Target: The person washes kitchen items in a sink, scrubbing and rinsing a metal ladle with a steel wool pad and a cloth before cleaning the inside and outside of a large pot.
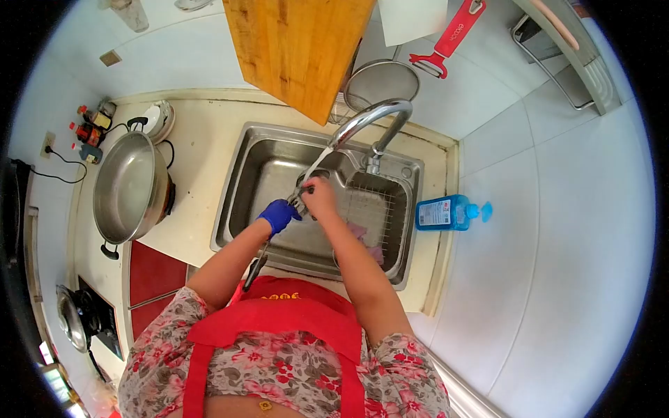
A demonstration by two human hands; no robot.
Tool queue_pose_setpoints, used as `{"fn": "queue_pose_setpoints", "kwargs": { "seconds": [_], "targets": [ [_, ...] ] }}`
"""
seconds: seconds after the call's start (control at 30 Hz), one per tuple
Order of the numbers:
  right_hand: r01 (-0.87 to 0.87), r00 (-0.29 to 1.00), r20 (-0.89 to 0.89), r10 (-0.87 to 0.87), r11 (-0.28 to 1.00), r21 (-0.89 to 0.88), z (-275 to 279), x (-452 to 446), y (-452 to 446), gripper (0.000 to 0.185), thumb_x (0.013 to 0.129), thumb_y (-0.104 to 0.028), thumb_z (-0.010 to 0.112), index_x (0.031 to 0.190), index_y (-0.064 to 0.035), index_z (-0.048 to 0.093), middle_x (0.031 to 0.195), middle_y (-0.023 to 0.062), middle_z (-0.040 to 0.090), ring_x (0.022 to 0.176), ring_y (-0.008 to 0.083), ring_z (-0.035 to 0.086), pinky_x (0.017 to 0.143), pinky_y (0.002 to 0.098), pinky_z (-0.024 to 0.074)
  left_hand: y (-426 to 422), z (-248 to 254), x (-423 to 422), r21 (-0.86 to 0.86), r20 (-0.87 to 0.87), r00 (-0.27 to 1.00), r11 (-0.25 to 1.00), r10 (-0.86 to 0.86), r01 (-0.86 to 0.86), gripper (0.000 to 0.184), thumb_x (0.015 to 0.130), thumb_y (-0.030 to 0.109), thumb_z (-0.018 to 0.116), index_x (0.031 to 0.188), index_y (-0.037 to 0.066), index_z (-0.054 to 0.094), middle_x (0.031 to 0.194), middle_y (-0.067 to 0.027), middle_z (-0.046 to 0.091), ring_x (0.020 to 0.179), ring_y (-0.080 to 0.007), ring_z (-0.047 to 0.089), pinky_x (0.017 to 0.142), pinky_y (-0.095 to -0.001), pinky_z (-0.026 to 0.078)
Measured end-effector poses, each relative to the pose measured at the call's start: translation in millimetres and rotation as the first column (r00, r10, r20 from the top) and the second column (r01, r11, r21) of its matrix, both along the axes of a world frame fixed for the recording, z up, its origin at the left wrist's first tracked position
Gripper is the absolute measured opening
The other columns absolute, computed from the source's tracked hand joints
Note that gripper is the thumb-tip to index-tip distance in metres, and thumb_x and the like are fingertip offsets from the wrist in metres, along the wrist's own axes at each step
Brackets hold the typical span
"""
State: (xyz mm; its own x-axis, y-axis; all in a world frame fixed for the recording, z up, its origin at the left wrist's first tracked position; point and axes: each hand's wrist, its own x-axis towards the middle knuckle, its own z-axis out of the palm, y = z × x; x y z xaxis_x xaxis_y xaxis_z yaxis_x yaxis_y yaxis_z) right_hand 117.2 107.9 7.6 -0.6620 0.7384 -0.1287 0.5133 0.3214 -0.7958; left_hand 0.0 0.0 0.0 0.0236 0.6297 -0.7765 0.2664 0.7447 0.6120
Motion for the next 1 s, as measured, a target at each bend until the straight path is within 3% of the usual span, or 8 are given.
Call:
{"fn": "queue_pose_setpoints", "kwargs": {
  "seconds": [0.07, 0.4, 0.5, 0.53, 0.6, 0.7, 0.87, 1.0],
  "targets": [
    [0.265, 0.958, -0.119, -0.26, 0.964, 0.027, 15.0, 9.6, -1.6, 0.027, 0.066, -0.01, 0.06, 0.091, -0.0046, 0.057, 0.098, 0.0158, 0.055, 0.095, 0.0317, 0.052, 0.081, 0.0387, 0.0414, -7.6, 14.1, 9.2, 0.376, -0.562, 0.785, 0.926, 0.261, -0.039, 0.038, 0.089, 0.039, 0.042, 0.096, 0.004, 0.055, 0.088, -0.0251, 0.058, 0.084, -0.0407, 0.055, 0.072, -0.0465, 0.042],
    [0.261, 0.965, -0.127, -0.229, 0.87, 0.419, 36.9, 44.6, 7.8, 0.028, 0.065, -0.007, 0.057, 0.093, -0.0066, 0.06, 0.09, 0.0138, 0.059, 0.092, 0.0321, 0.053, 0.082, 0.0379, 0.0417, -1.4, 20.6, 3.8, 0.471, -0.536, 0.75, 0.875, 0.387, -0.115, 0.035, 0.087, 0.037, 0.045, 0.085, 0.004, 0.057, 0.08, -0.0245, 0.057, 0.077, -0.0402, 0.055, 0.068, -0.0448, 0.042],
    [0.329, 0.877, 0.292, -0.381, 0.92, 0.211, 31.5, 82.4, 34.5, 0.028, 0.071, -0.021, 0.055, 0.095, -0.0071, 0.062, 0.097, 0.0156, 0.06, 0.093, 0.0329, 0.056, 0.081, 0.0393, 0.0433, 9.3, 17.2, -4.4, 0.455, -0.456, 0.8, 0.874, 0.391, -0.168, 0.032, 0.086, 0.032, 0.047, 0.081, 0.003, 0.059, 0.069, -0.0177, 0.059, 0.062, -0.0297, 0.056, 0.058, -0.0371, 0.043],
    [0.358, 0.808, 0.426, -0.407, 0.914, 0.193, 20.8, 92.9, 46.6, 0.029, 0.073, -0.025, 0.053, 0.094, -0.0066, 0.063, 0.099, 0.0163, 0.06, 0.093, 0.0332, 0.057, 0.08, 0.0396, 0.0439, 12.7, 20.2, -5.9, 0.383, -0.12, 0.905, 0.86, 0.409, -0.338, 0.03, 0.086, 0.03, 0.048, 0.081, 0.003, 0.061, 0.066, -0.013, 0.058, 0.057, -0.0229, 0.053, 0.054, -0.0323, 0.042],
    [0.398, 0.813, 0.361, -0.457, 0.888, 0.228, -6.5, 111.5, 82.4, 0.037, 0.076, -0.032, 0.054, 0.097, -0.0031, 0.062, 0.092, 0.0186, 0.062, 0.088, 0.0342, 0.059, 0.077, 0.0424, 0.0445, 13.2, 26.3, -5.5, 0.178, 0.408, 0.746, 0.756, 0.527, -0.631, 0.022, 0.086, 0.017, 0.047, 0.084, 0.002, 0.063, 0.064, -0.004, 0.056, 0.052, -0.0109, 0.048, 0.048, -0.0228, 0.039],
    [0.308, 0.861, 0.287, -0.42, 0.879, 0.364, -22.5, 120.5, 126.2, 0.036, 0.077, -0.033, 0.054, 0.078, 0.0013, 0.064, 0.077, 0.0214, 0.062, 0.077, 0.0369, 0.06, 0.071, 0.0424, 0.0451, 22.5, 7.8, -12.1, 0.048, 0.633, 0.513, 0.631, 0.581, -0.774, 0.02, 0.089, 0.007, 0.042, 0.098, 0.0, 0.058, 0.076, -0.0082, 0.058, 0.058, -0.0141, 0.051, 0.052, -0.0255, 0.044],
    [0.273, 0.869, 0.329, -0.37, 0.913, 0.304, -39.9, 122.2, 139.5, 0.029, 0.079, -0.025, 0.053, 0.079, 0.0015, 0.066, 0.075, 0.0174, 0.064, 0.066, 0.0294, 0.061, 0.059, 0.0372, 0.0466, 33.0, 14.9, -10.8, 0.034, 0.66, 0.443, 0.564, 0.607, -0.825, 0.018, 0.088, 0.005, 0.044, 0.103, -0.003, 0.052, 0.081, -0.0136, 0.06, 0.06, -0.0159, 0.053, 0.054, -0.0292, 0.047],
    [0.282, 0.905, -0.153, -0.398, 0.828, -0.484, -33.3, 87.3, 82.1, 0.023, 0.083, -0.015, 0.054, 0.093, 0.0025, 0.063, 0.082, 0.0099, 0.064, 0.071, 0.0147, 0.06, 0.065, 0.0239, 0.0467, 36.3, 13.1, -5.6, 0.047, 0.628, 0.46, 0.559, 0.628, -0.828, 0.015, 0.087, 0.003, 0.045, 0.099, -0.003, 0.051, 0.08, -0.014, 0.06, 0.058, -0.0161, 0.054, 0.051, -0.0272, 0.046]
  ]
}}
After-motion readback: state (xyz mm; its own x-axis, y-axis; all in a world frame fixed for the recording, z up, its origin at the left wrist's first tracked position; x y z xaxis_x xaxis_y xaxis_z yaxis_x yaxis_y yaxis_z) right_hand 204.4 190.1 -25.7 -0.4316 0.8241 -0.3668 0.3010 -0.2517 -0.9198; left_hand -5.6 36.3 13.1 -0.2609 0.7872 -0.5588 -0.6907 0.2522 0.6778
